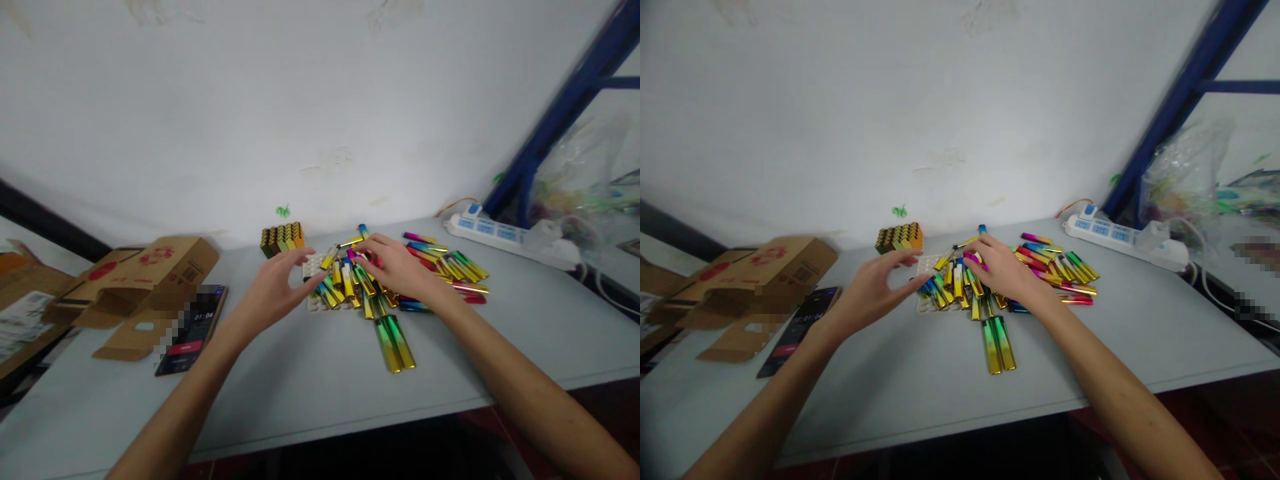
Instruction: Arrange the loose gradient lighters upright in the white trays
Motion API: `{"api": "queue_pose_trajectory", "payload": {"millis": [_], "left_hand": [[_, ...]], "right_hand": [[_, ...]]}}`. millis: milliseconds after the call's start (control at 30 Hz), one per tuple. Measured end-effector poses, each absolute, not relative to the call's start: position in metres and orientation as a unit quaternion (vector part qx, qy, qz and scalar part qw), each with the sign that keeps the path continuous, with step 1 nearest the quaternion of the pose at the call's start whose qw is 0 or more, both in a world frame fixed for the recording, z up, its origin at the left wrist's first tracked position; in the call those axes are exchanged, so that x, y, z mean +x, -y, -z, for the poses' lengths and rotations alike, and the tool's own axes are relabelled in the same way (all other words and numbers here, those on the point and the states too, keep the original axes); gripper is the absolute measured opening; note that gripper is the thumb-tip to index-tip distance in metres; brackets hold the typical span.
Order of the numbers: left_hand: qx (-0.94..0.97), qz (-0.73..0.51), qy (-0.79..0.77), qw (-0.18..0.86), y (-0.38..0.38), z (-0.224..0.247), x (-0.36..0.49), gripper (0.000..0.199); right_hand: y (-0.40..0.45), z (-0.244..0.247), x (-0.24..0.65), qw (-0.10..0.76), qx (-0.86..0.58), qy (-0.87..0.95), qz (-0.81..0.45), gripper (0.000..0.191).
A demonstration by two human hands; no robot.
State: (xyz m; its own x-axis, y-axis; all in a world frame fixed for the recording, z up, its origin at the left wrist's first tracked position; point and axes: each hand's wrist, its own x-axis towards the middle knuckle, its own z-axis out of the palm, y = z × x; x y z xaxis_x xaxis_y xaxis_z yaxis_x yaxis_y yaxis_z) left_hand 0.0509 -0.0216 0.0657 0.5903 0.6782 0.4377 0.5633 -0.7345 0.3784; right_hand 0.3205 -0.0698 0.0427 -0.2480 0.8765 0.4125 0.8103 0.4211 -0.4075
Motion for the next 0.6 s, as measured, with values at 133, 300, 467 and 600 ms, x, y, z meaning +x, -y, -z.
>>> {"api": "queue_pose_trajectory", "payload": {"millis": [133, 300, 467, 600], "left_hand": [[0.862, -0.293, -0.353, 0.217, 0.025, -0.046, 0.026, 0.048], [0.845, -0.306, -0.343, 0.274, 0.025, -0.038, 0.032, 0.028], [0.829, -0.355, -0.34, 0.266, 0.022, -0.057, 0.044, 0.03], [0.864, -0.284, -0.317, 0.27, 0.019, -0.051, 0.061, 0.023]], "right_hand": [[0.07, -0.037, 0.317, 0.303, -0.513, 0.801, -0.053, 0.024], [0.067, -0.035, 0.318, 0.304, -0.515, 0.8, -0.055, 0.022], [0.068, -0.042, 0.324, 0.315, -0.532, 0.785, -0.043, 0.023], [0.067, -0.045, 0.332, 0.327, -0.542, 0.774, -0.034, 0.025]]}}
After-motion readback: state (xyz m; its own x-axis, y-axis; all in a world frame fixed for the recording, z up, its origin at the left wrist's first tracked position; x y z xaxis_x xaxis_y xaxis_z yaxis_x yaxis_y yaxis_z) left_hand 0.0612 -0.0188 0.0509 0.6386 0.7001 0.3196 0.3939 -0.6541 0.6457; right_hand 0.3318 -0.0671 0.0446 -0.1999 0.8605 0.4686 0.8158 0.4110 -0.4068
